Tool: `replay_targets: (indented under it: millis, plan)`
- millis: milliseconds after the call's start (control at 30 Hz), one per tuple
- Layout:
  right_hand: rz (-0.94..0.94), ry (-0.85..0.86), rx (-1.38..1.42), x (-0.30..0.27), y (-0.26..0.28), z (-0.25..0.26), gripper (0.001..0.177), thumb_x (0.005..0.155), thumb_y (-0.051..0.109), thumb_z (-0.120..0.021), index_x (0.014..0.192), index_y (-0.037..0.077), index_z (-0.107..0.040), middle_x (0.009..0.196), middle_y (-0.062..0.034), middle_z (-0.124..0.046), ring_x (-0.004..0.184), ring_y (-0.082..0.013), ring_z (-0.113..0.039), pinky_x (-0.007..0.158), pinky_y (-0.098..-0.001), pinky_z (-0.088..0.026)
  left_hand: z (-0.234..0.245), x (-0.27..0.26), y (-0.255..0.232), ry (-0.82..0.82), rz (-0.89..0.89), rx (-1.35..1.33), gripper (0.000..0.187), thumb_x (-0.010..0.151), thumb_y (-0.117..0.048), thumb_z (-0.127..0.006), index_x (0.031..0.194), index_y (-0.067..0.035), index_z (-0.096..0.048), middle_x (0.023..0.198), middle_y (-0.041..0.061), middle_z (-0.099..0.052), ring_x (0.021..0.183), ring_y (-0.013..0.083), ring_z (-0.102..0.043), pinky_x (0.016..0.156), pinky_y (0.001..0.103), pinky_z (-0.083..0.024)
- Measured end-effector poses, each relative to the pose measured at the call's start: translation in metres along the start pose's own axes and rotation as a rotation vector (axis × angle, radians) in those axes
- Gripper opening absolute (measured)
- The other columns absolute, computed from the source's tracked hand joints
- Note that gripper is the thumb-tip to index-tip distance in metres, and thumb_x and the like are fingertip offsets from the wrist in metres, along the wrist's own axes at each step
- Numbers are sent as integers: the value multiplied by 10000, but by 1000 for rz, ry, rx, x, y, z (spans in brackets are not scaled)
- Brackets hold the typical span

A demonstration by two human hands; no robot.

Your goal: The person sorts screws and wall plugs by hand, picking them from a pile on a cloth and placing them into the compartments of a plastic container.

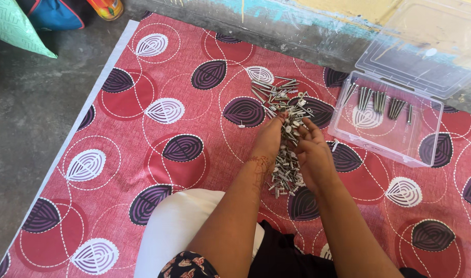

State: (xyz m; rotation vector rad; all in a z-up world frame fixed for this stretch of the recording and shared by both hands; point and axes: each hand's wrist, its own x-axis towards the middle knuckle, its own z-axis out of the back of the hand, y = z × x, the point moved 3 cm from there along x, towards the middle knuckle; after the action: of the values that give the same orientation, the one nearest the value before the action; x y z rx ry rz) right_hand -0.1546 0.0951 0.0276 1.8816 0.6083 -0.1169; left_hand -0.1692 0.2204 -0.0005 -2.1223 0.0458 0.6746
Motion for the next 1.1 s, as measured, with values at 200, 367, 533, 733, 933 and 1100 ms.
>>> replay_targets:
  millis: [200,367,533,733,933,1100]
  plan:
    - [80,37,-2,1,20,-1,760,799,-137,-393,1545,-1,-346,1399,-171,-549,1222,-240,-580,938,-324,-506,-7,-3,-15,103,-98,-199,399,1080,-357,-464,1279,-79,-670,1062,6,-725,904,88,-687,802,261,-554]
    - [98,43,27,-4,30,1,683,807,-108,-368,1482,-6,-350,1347,-202,-598,1226,-267,-599,945,-345,-546,-4,-5,-16,96,-44,-101,433,1065,-362,-419,1299,-80,-651,1063,50,-723,953,145,-657,783,321,-517]
    - [89,-10,-50,-6,32,11,692,815,-94,-386,1498,14,-410,1389,-171,-604,1273,-243,-584,888,-293,-449,4,20,4,72,-162,-18,450,1090,-360,-423,1296,-38,-660,1104,72,-732,1037,175,-654,965,324,-503]
    - [69,-59,-44,-12,39,13,670,827,-68,-382,1489,31,-413,1443,-140,-569,1319,-241,-558,1002,-337,-459,6,18,7,-35,-153,97,445,1042,-359,-475,1244,-18,-677,1089,37,-714,1017,139,-623,942,321,-474]
    - [113,-69,-32,-6,40,21,644,831,-75,-393,1468,12,-429,1492,-151,-534,1388,-257,-527,1102,-376,-455,4,3,-2,-94,-102,263,478,1031,-411,-520,1122,20,-704,983,60,-662,877,138,-553,824,321,-463]
    - [82,-143,-197,-1,28,40,615,843,-80,-427,1449,17,-471,1491,-125,-534,1394,-224,-509,1066,-373,-430,6,11,6,-125,-36,344,472,1002,-445,-510,1186,-41,-671,1020,61,-739,900,156,-666,814,322,-511]
